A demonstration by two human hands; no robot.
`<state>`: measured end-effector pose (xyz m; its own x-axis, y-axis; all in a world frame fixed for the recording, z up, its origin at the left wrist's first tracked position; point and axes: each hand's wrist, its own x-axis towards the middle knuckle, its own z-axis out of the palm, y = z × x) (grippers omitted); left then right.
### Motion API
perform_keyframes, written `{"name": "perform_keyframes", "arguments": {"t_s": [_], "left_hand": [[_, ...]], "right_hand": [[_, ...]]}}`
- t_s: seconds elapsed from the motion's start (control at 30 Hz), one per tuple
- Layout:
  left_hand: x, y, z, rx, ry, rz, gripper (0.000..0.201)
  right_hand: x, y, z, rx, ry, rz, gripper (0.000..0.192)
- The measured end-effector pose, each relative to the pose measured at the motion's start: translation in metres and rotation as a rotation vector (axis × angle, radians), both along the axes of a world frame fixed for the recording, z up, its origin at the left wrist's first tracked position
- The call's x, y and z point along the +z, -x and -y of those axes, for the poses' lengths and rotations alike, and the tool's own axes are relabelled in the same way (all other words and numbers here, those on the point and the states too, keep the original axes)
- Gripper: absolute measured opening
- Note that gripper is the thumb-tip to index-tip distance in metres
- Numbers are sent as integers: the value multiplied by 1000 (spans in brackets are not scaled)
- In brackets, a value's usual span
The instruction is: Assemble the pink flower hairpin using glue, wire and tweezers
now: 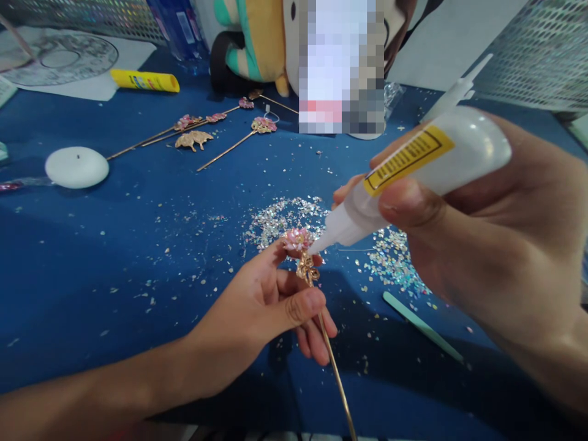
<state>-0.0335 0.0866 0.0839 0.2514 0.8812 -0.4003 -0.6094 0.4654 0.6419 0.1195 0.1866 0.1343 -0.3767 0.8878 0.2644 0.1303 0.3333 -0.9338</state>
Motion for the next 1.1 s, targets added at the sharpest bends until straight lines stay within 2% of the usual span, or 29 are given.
{"name": "perform_keyframes", "arguments": {"t_s": [0.17,0.43,0.6,0.77,0.87,1.1], "left_hand": [[1,1,0,-3,-4,3,44],[2,1,0,-5,4,0,41],[2,-1,0,12,14,5,45],[4,1,-1,15,37,1,53],[2,1,-1,20,23,3,51],[3,0,1,17,28,2,46]], "right_hand": [[1,1,-1,-42,-35,23,37],[3,3,1,-64,-65,9,43],[12,7,4,10,-46,-42,42],[16,6,6,72,85,-183,37],[19,7,4,93,174,-188,36],[19,5,2,-8,100,-139,33]]}}
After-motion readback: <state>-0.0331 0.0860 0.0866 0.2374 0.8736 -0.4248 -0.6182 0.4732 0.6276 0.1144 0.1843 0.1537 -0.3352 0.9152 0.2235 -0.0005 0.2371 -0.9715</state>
